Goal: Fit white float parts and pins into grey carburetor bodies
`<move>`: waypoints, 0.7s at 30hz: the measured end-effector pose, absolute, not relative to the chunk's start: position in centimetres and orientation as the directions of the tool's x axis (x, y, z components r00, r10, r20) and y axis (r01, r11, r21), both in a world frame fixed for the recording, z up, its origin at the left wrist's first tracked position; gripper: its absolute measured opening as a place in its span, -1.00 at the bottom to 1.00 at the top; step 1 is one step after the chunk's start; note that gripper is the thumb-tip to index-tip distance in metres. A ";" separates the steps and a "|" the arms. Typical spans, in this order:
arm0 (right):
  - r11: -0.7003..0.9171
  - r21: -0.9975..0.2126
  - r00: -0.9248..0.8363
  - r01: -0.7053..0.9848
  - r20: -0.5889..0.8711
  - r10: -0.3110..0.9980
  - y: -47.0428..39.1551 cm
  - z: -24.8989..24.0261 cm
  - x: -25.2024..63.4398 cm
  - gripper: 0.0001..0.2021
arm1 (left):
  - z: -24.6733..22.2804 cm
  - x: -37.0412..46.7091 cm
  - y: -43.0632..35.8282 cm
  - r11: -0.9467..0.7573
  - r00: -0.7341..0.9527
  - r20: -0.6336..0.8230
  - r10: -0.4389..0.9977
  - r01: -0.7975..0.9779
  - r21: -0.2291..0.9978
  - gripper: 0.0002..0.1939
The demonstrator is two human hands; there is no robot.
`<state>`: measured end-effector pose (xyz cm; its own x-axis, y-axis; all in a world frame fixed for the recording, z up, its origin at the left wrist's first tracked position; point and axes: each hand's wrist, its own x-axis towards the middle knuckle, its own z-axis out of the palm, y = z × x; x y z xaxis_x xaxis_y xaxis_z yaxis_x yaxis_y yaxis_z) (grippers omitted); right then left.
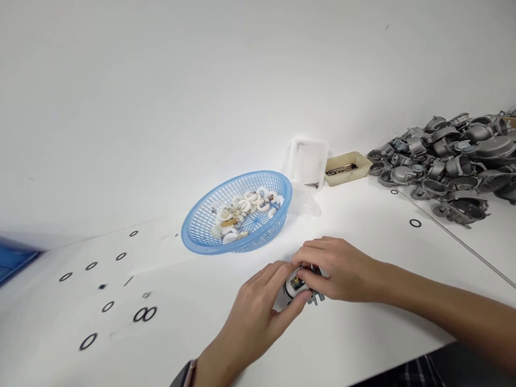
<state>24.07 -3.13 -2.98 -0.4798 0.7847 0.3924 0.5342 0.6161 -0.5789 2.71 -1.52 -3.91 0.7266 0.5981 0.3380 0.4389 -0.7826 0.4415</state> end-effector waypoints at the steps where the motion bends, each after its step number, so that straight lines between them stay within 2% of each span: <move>1: 0.617 -0.583 -0.479 0.529 0.395 0.784 -3.1 -3.0 24.1 -0.88 | -3.9 2.7 -1.5 -0.784 0.727 0.340 0.597 0.438 0.440 -0.83; 12: 0.622 -0.597 -0.488 0.507 0.396 0.778 -3.1 -3.1 24.1 -0.88 | -3.8 2.7 -1.6 -0.790 0.723 0.356 0.592 0.435 0.432 -0.80; 21: 0.633 -0.583 -0.494 0.509 0.404 0.770 -3.0 -3.2 24.1 -0.87 | -3.8 2.7 -1.6 -0.786 0.721 0.351 0.598 0.440 0.435 -0.86</move>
<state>24.11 -2.98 -3.19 -0.4938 0.7699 0.4043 0.5095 0.6329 -0.5829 2.70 -1.59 -3.85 0.7208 0.5976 0.3511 0.4399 -0.7859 0.4346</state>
